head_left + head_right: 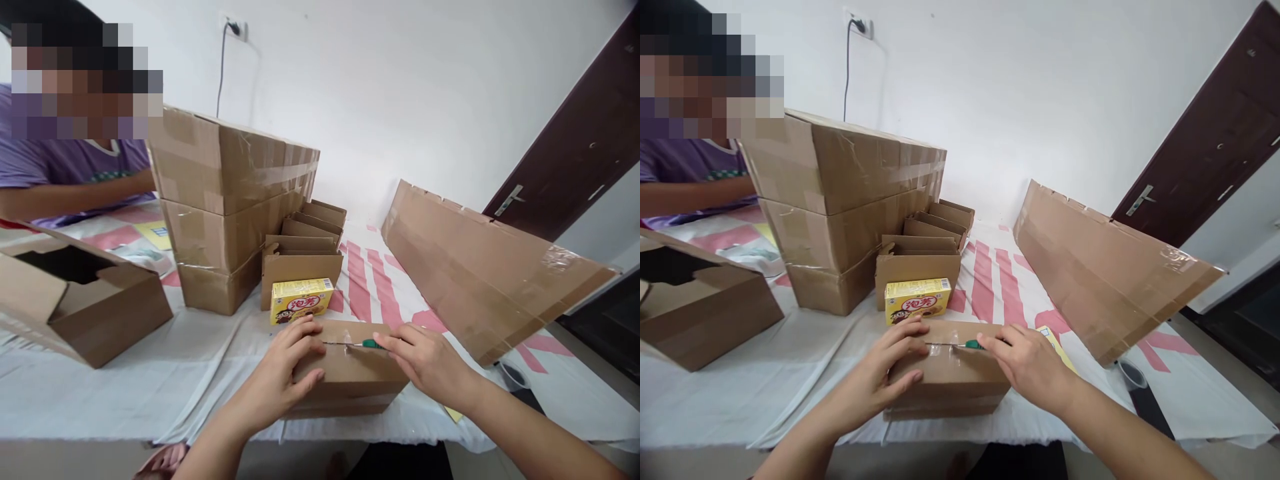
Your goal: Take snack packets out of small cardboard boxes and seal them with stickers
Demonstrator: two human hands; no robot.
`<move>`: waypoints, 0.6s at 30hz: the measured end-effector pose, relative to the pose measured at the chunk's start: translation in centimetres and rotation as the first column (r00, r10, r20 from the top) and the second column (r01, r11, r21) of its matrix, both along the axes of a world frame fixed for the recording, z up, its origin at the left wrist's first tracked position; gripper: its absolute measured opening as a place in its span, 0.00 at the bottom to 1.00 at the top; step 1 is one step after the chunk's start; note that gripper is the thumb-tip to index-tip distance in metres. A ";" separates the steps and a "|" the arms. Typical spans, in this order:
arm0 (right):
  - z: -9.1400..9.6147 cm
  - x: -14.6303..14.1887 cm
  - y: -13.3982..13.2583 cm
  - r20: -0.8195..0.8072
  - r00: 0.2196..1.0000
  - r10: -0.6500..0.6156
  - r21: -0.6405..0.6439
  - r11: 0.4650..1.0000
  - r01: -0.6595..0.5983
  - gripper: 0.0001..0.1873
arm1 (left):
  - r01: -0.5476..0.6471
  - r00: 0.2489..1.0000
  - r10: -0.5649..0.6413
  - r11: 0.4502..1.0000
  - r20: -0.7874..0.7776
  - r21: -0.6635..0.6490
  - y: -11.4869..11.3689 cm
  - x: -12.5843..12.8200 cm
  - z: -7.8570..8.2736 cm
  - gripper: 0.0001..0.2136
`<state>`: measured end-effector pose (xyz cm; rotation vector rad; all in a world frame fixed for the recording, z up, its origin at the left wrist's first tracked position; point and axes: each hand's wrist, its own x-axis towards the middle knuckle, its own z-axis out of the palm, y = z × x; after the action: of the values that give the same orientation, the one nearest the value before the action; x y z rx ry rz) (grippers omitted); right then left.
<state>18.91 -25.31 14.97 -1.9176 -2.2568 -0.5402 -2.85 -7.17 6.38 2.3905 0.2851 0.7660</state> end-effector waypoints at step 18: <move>0.8 0.2 -0.9 0.185 0.974 -0.135 -0.114 0.981 0.157 0.21 | -0.017 1.000 0.018 1.000 -0.006 0.024 0.1 0.0 -0.2 0.10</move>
<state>19.16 -26.23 15.79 -2.1937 -2.3191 -0.6204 -2.83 -7.07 6.19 2.4160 0.3012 0.7748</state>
